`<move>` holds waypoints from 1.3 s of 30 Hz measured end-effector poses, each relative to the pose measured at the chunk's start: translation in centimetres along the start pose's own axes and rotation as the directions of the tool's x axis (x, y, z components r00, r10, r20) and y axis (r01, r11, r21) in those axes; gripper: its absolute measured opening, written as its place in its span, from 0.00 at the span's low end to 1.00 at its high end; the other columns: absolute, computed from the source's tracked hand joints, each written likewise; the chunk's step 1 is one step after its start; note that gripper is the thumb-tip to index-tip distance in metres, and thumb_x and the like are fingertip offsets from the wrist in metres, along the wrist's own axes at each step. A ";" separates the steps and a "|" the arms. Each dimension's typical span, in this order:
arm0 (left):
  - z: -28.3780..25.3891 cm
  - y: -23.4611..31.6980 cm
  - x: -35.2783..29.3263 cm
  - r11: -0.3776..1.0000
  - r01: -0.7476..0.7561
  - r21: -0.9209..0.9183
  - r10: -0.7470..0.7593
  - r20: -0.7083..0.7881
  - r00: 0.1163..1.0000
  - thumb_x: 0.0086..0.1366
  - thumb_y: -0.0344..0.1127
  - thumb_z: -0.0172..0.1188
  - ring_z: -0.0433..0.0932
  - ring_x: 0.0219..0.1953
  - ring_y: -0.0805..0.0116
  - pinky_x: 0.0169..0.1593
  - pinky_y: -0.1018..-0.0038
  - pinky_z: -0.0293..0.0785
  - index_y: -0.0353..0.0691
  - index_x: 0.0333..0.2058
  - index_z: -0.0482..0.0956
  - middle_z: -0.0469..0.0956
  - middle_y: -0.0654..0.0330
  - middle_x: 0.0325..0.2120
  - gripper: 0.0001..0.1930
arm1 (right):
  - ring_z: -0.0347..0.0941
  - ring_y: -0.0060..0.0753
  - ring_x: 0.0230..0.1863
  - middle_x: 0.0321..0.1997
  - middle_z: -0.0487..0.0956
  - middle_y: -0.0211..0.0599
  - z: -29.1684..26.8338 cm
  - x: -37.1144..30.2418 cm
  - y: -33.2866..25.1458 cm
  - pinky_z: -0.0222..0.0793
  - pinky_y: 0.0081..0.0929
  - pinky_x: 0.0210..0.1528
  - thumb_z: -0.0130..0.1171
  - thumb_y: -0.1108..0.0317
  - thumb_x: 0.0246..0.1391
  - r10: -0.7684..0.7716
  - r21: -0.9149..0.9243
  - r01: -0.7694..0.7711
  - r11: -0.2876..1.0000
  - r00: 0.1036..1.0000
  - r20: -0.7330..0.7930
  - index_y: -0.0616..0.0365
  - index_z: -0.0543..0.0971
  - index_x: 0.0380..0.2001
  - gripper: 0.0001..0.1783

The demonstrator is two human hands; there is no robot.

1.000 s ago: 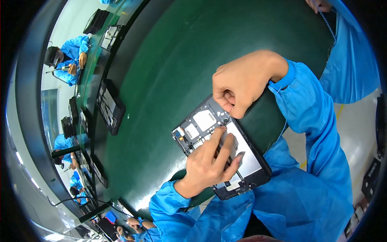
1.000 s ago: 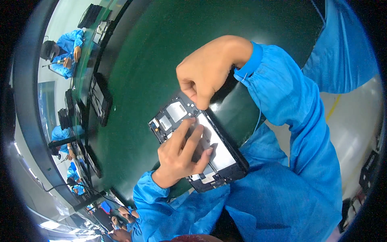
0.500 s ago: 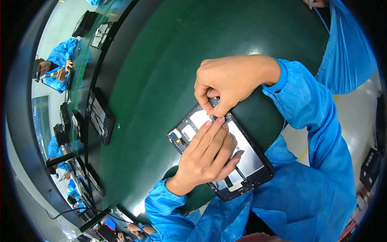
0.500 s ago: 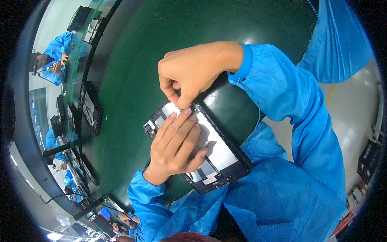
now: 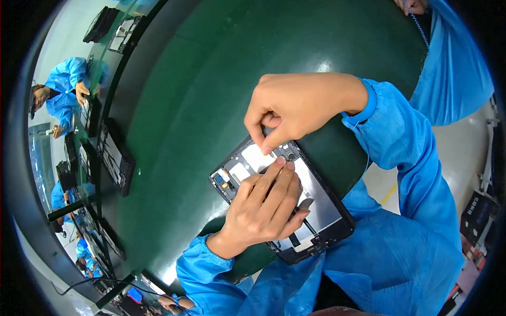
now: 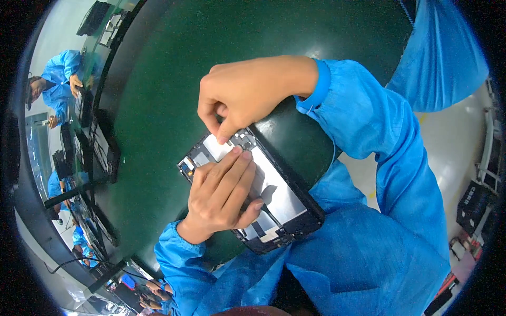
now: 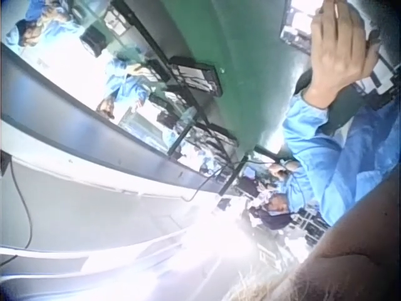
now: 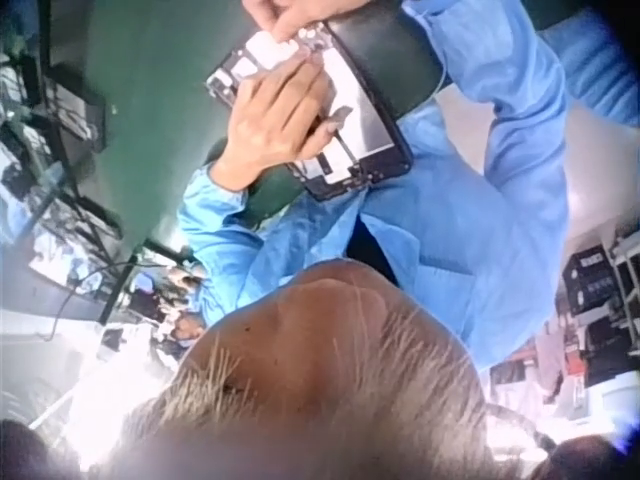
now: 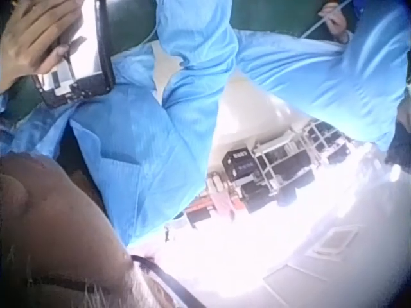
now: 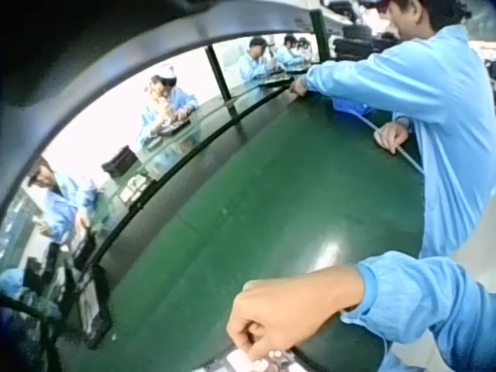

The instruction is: The person assembles tablet devices by attaching and pressing ribbon cables and adhesive strips into tablet frames by hand, then sliding the units down the conveyor belt.

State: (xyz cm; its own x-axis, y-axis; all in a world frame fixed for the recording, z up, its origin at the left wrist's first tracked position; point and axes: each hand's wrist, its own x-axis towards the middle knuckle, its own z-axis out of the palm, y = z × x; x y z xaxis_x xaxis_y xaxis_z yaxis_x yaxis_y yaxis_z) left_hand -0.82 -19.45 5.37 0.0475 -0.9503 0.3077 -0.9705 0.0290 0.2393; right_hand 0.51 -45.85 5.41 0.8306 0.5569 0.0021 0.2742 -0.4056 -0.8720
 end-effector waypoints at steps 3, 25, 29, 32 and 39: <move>-0.1 0.0 0.2 1.000 0.000 0.016 -0.001 0.026 1.000 0.66 0.47 0.66 0.84 0.60 0.49 0.51 0.63 0.79 0.31 0.47 0.88 0.86 0.44 0.52 0.22 | 0.65 0.31 0.15 0.13 0.71 0.35 -0.6 -0.8 -0.1 0.56 0.35 0.22 0.76 0.67 0.54 0.061 0.023 -0.061 0.998 0.998 -0.016 0.63 0.86 0.53 0.23; 0.5 -0.2 -1.3 0.997 -0.064 0.042 0.059 0.107 0.992 0.71 0.64 0.55 0.80 0.65 0.47 0.56 0.56 0.73 0.34 0.54 0.87 0.84 0.48 0.57 0.35 | 0.88 0.41 0.26 0.31 0.86 0.48 0.5 -1.5 0.0 0.86 0.32 0.28 0.65 0.69 0.66 0.235 0.398 -0.461 0.793 0.835 0.498 0.54 0.55 0.80 0.45; 1.0 -0.1 -2.0 0.997 -0.060 0.053 0.056 0.084 0.995 0.69 0.66 0.62 0.77 0.67 0.44 0.57 0.59 0.76 0.36 0.47 0.87 0.83 0.47 0.56 0.33 | 0.88 0.42 0.26 0.30 0.86 0.50 0.5 -0.7 -0.1 0.87 0.34 0.27 0.64 0.71 0.65 0.282 0.348 -0.490 0.799 0.816 0.504 0.54 0.55 0.80 0.45; 0.3 0.2 -1.7 0.998 -0.033 0.052 0.029 0.078 0.997 0.69 0.67 0.62 0.77 0.67 0.43 0.56 0.59 0.77 0.36 0.47 0.87 0.83 0.47 0.55 0.33 | 0.88 0.39 0.25 0.29 0.86 0.48 -0.5 -0.2 -1.5 0.85 0.31 0.26 0.61 0.74 0.66 0.312 0.295 -0.512 0.807 0.793 0.524 0.51 0.52 0.82 0.47; 0.3 0.3 -1.5 0.998 -0.032 0.052 0.031 0.023 0.999 0.63 0.60 0.66 0.82 0.63 0.47 0.52 0.58 0.78 0.35 0.48 0.88 0.84 0.49 0.56 0.30 | 0.88 0.37 0.26 0.30 0.87 0.48 -0.5 -0.7 -2.5 0.85 0.30 0.26 0.57 0.74 0.67 0.368 0.214 -0.520 0.827 0.788 0.493 0.50 0.51 0.83 0.45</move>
State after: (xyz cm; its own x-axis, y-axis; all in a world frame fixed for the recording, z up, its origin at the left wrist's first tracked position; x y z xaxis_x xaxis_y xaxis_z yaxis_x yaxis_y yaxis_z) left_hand -1.23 -18.09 4.64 0.0124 -0.9558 0.2938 -0.9825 0.0429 0.1811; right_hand -0.47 -45.60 7.86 0.5165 0.6473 -0.5605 -0.3086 -0.4699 -0.8270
